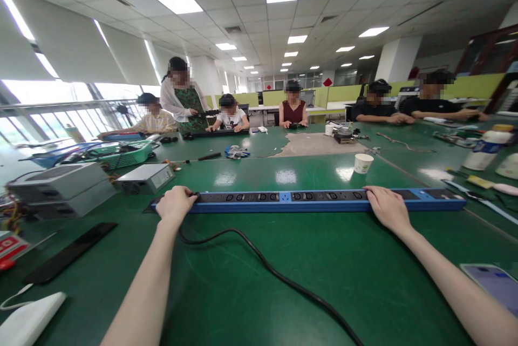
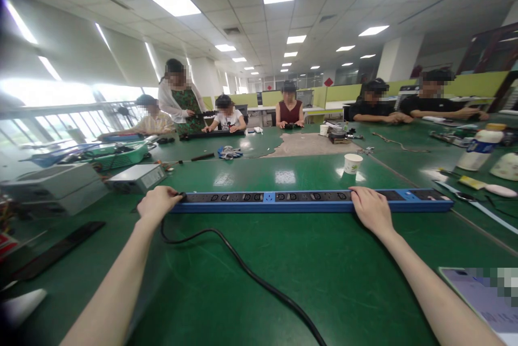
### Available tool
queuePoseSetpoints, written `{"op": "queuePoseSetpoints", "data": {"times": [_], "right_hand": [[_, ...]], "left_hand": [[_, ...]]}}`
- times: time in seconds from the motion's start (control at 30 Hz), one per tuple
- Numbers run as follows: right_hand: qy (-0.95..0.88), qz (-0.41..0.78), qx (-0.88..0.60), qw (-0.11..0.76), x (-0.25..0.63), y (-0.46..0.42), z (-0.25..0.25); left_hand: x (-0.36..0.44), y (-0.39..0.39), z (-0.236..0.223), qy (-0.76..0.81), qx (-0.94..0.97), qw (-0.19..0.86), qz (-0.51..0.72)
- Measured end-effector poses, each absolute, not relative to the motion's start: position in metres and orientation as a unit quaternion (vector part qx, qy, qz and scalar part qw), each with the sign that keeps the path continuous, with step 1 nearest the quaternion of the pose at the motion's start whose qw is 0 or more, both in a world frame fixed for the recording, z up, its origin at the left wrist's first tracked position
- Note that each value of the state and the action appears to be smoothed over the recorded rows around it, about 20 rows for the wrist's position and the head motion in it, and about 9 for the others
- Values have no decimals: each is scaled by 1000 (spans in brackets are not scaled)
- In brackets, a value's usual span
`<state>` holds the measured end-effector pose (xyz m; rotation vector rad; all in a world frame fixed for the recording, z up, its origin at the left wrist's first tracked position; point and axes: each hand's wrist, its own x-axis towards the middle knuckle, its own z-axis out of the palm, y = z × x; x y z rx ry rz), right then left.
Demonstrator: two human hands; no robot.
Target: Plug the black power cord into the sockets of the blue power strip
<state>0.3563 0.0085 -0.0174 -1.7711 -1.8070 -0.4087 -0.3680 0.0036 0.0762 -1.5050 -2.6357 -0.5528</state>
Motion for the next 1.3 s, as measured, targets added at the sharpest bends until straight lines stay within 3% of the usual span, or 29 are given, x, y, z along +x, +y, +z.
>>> {"op": "queuePoseSetpoints", "data": {"times": [0.4,0.63,0.77,0.93,1.1,1.3], "right_hand": [[-671,-161,-666,283,354,8,-17],[-671,-155,-670,276,355,10,-18],[-670,-156,-671,275,355,12,-19],[-672,-153,-670,276,357,14,-21],[-674,-152,-669,274,359,15,-22],[-675,-153,-666,279,358,13,-21]], "left_hand": [[-376,10,88,-804,-588,56,-67],[-372,-5,135,-731,-653,48,-194],[-364,-17,153,-707,-679,-11,-197],[-352,-8,135,-737,-645,-11,-201],[-356,4,113,-732,-645,-124,-181],[-381,-7,114,-657,-728,-144,-133]]}}
